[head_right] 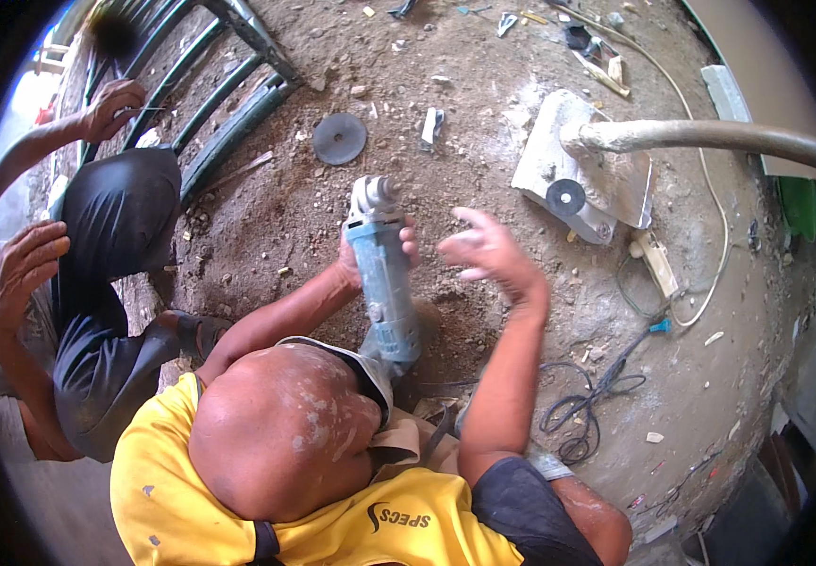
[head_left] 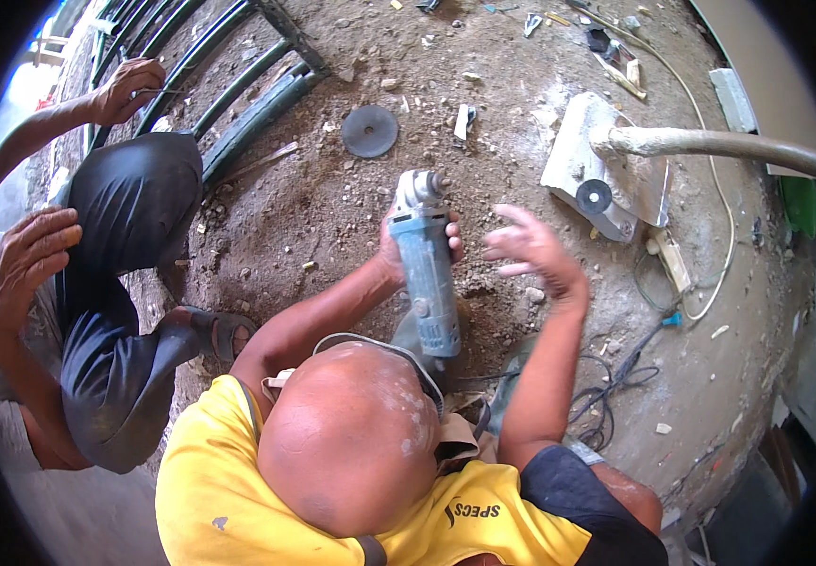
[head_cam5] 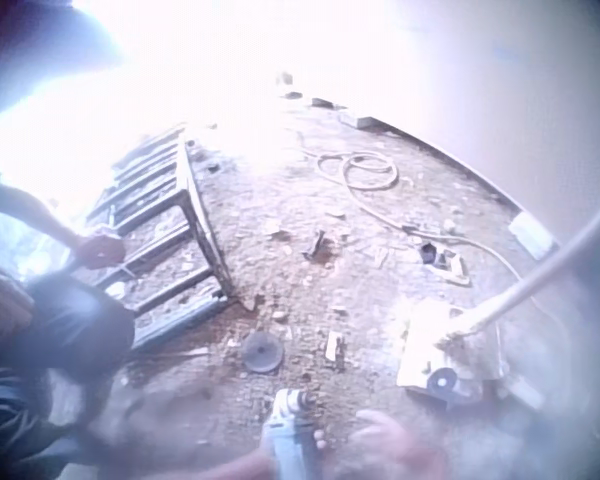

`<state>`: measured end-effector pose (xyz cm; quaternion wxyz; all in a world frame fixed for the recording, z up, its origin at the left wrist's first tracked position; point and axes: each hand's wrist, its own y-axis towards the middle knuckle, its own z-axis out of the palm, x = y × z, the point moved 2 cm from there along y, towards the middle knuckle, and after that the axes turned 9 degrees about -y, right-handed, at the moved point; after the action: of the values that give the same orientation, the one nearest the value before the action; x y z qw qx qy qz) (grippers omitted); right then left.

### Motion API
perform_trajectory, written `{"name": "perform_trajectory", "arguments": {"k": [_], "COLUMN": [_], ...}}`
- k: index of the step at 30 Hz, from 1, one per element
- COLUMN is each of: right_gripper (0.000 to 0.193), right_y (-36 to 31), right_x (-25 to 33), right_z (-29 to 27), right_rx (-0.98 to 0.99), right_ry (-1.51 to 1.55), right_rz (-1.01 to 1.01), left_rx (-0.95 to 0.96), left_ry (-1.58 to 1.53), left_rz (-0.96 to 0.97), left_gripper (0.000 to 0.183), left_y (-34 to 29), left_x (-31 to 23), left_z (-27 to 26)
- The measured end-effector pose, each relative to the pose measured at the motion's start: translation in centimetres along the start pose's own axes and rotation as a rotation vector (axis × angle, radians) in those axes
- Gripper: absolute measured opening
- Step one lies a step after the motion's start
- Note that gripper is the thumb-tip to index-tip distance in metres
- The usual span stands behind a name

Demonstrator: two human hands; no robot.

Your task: The person replaces the cutting disc on a handheld angle grinder and then uses it to cut a metal pole.

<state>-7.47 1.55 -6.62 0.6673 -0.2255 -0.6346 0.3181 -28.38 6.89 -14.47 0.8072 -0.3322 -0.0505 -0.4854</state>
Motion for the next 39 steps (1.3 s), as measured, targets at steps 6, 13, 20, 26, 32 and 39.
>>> {"name": "perform_trajectory", "arguments": {"k": [6,13,20,26,32,39], "right_gripper": [0.113,0.073,0.064,0.06,0.061,0.061], "right_y": [5.9,4.0,4.5,4.6,5.0,5.1], "right_x": [-2.6,0.7,0.1,-0.3,-0.5,-0.6], "right_z": [6.8,6.2,4.8,4.7,5.0,5.2], "right_rx": [-0.168,-0.373,-0.584,-0.573,-0.551,-0.587], "right_ry": [-0.375,-0.348,-0.263,-0.218,-0.228,-0.192], "right_rz": [-0.396,-0.209,-0.257,-0.273,-0.251,-0.282], "left_rx": [-0.071,-0.412,-0.679,-0.639,-0.768,-0.859], "left_ry": [0.312,2.024,2.875,2.983,2.955,2.852], "left_rz": [0.306,1.045,1.071,0.87,1.008,0.866], "left_gripper": [0.079,0.062,0.056,0.053,0.056,0.06], "left_y": [2.2,1.1,-0.2,0.3,0.8,1.1], "left_x": [-2.4,-11.9,-15.3,-16.7,-15.0,-14.7], "left_z": [2.6,1.9,4.8,4.5,5.6,7.1]}}
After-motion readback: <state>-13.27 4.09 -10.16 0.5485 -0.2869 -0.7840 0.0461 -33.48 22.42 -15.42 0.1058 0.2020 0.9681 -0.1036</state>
